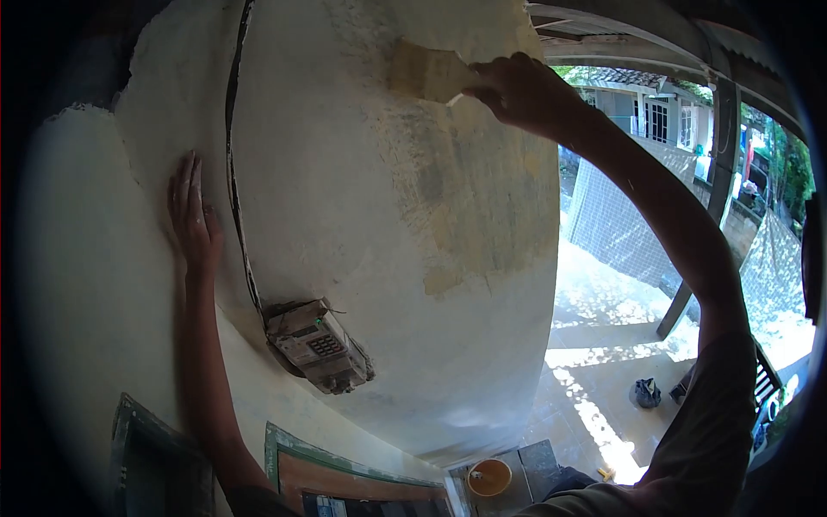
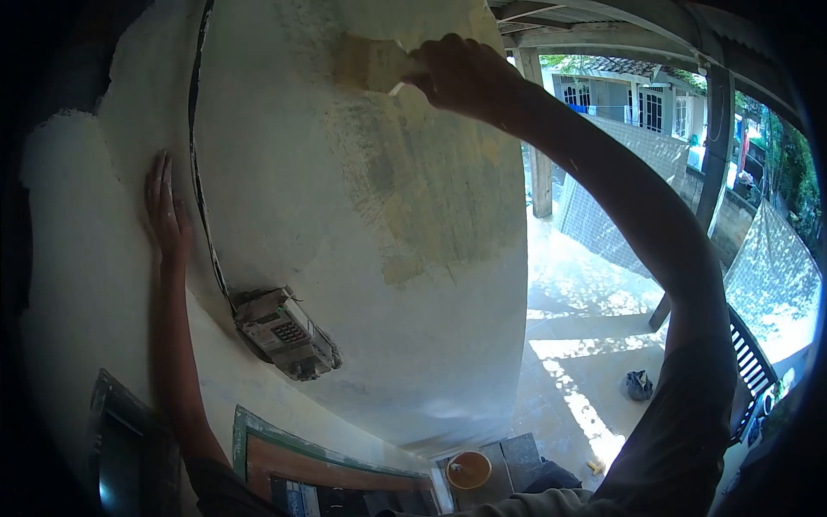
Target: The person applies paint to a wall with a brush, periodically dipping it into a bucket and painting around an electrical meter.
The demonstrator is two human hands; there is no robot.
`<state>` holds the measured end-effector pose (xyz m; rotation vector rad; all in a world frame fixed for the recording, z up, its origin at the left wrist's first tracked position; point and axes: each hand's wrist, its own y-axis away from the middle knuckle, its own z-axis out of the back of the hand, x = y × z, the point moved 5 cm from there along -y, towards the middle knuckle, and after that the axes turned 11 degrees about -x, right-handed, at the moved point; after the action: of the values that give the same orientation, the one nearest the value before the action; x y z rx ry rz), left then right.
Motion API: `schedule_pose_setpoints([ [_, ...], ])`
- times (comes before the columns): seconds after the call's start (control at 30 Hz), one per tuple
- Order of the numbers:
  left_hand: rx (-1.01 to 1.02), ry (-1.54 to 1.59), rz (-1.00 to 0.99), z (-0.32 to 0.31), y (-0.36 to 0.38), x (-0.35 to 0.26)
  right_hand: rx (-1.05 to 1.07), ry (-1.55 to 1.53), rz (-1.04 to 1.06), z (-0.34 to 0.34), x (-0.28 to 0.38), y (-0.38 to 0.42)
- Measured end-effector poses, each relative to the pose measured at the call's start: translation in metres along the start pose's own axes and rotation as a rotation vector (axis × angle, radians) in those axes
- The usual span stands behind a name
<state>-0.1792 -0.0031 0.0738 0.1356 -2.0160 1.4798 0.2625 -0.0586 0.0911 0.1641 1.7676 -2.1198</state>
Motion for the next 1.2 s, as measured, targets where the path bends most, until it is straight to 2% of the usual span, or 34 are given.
schedule_pose_setpoints([
  [0.07,0.011,-0.009,-0.009,-0.002,0.001,0.0,0.035,-0.075,-0.035,0.007,0.018,0.025],
  [0.1,0.004,-0.01,-0.021,-0.002,0.0,0.0,0.121,-0.095,-0.076,0.003,0.022,0.036],
  [0.27,-0.005,-0.01,-0.02,0.003,-0.003,-0.007,0.41,0.089,-0.002,-0.003,0.052,0.098],
  [0.43,0.007,0.01,0.033,0.004,-0.004,-0.007,0.523,0.003,0.025,0.007,0.064,0.131],
  [0.5,0.021,0.037,0.06,0.006,-0.004,-0.007,0.65,-0.307,-0.08,0.012,0.066,0.127],
  [0.53,0.008,0.024,0.064,0.007,-0.004,-0.006,0.641,-0.299,-0.067,0.018,0.065,0.112],
  [0.6,0.025,0.036,0.052,0.007,-0.004,-0.007,0.498,-0.448,-0.251,0.035,0.055,0.068],
  [0.67,0.013,0.033,0.066,0.008,-0.003,-0.006,0.205,-0.42,-0.2,0.047,0.041,0.012],
  [0.73,0.03,0.038,0.079,0.009,-0.005,-0.008,-0.181,-0.345,-0.072,0.054,0.023,-0.043],
  [0.8,0.022,0.04,0.084,0.01,-0.005,-0.009,-0.206,-0.257,-0.062,0.05,0.009,-0.096],
  [0.87,0.02,0.043,0.089,0.01,-0.006,-0.01,-0.334,-0.221,0.028,0.049,0.002,-0.145],
  [1.0,0.013,0.028,0.081,0.01,-0.006,-0.009,-0.223,-0.138,-0.106,0.032,-0.003,-0.223],
  [1.13,0.02,0.032,0.069,0.008,-0.004,-0.008,-0.085,-0.05,-0.184,0.007,0.004,-0.222],
  [1.2,0.02,0.035,0.07,0.008,-0.004,-0.008,-0.101,-0.084,-0.19,-0.009,0.009,-0.198],
])
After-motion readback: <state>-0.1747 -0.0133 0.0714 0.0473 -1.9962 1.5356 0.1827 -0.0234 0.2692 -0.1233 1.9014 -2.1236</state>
